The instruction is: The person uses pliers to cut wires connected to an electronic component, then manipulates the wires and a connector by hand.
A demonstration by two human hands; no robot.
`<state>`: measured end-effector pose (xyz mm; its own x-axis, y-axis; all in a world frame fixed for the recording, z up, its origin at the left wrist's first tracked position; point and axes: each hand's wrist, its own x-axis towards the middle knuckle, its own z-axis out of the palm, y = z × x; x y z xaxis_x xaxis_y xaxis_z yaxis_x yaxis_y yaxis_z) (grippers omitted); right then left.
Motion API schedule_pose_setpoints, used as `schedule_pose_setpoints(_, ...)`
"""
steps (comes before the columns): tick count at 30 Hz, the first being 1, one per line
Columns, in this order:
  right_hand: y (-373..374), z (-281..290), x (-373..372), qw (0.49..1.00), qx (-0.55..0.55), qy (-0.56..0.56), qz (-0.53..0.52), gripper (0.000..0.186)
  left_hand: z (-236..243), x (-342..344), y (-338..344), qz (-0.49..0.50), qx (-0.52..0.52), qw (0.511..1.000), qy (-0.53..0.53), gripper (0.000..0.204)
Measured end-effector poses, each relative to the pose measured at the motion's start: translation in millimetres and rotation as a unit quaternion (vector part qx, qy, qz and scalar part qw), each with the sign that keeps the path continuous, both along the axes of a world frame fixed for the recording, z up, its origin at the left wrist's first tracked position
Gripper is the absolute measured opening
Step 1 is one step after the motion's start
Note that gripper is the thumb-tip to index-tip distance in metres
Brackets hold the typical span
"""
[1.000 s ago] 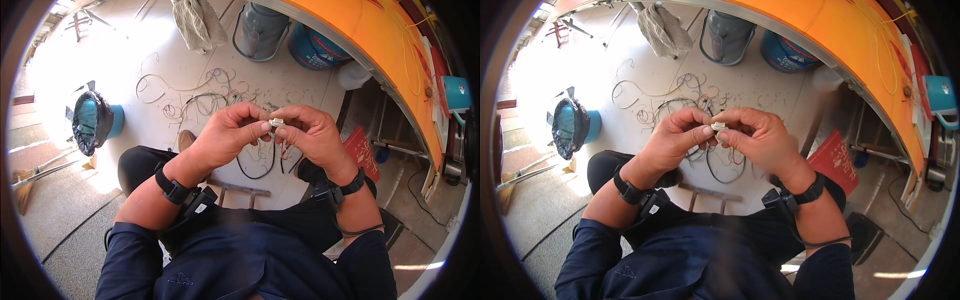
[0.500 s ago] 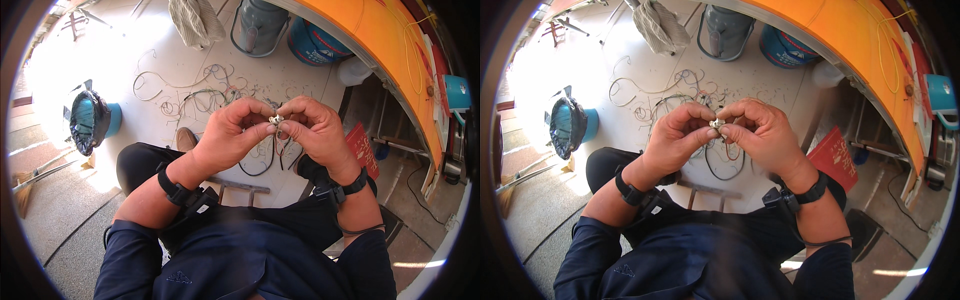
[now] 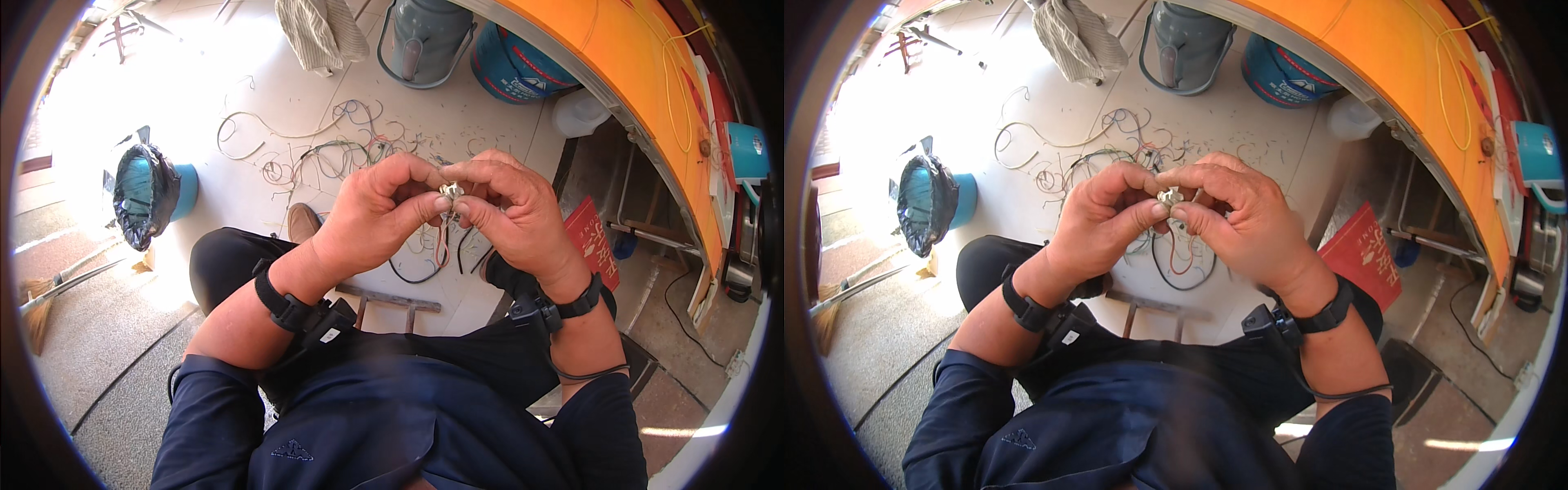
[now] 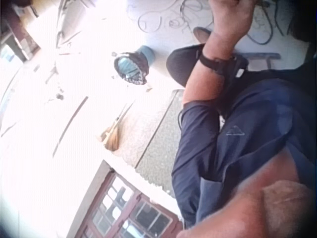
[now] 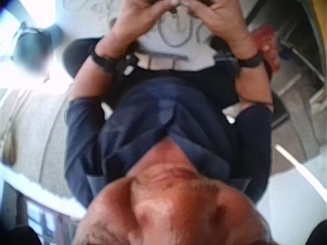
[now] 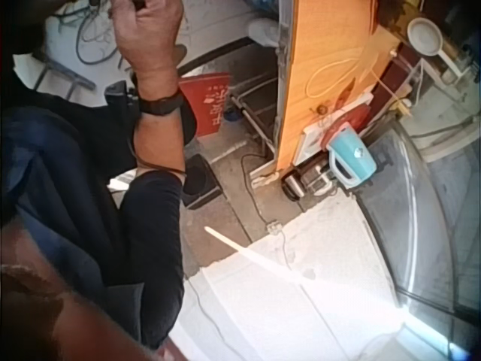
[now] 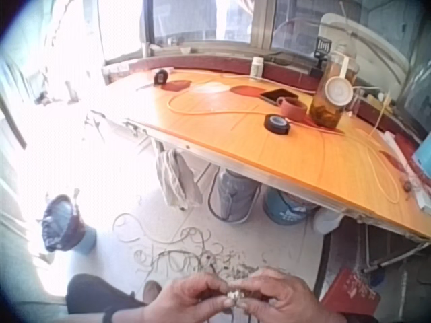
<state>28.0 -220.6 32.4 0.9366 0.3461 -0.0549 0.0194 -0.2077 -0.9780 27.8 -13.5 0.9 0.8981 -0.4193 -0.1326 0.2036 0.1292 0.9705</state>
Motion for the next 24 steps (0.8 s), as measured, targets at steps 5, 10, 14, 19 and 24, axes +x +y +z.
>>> schedule_pose_setpoints(5,-1,-6,-2,0.991,0.106,0.077,-0.021,0.02,1,0,-1,-0.009,0.0,0.999,0.037,0.015)
schedule_pose_setpoints(10,-3,-5,2,0.968,0.159,0.185,-0.053,0.018,4,-2,-4,-0.05,0.048,0.998,-0.002,0.015)
schedule_pose_setpoints(14,-3,-10,1,0.955,0.196,0.212,-0.064,0.019,12,2,-2,-0.047,0.096,0.994,-0.013,0.012)
schedule_pose_setpoints(19,-3,-8,3,0.945,0.2,0.253,-0.061,0.02,18,3,0,-0.056,0.125,0.991,-0.007,0.008)
schedule_pose_setpoints(24,-6,-12,7,0.926,0.24,0.286,-0.045,0.018,16,4,4,-0.034,0.182,0.976,-0.117,0.006)
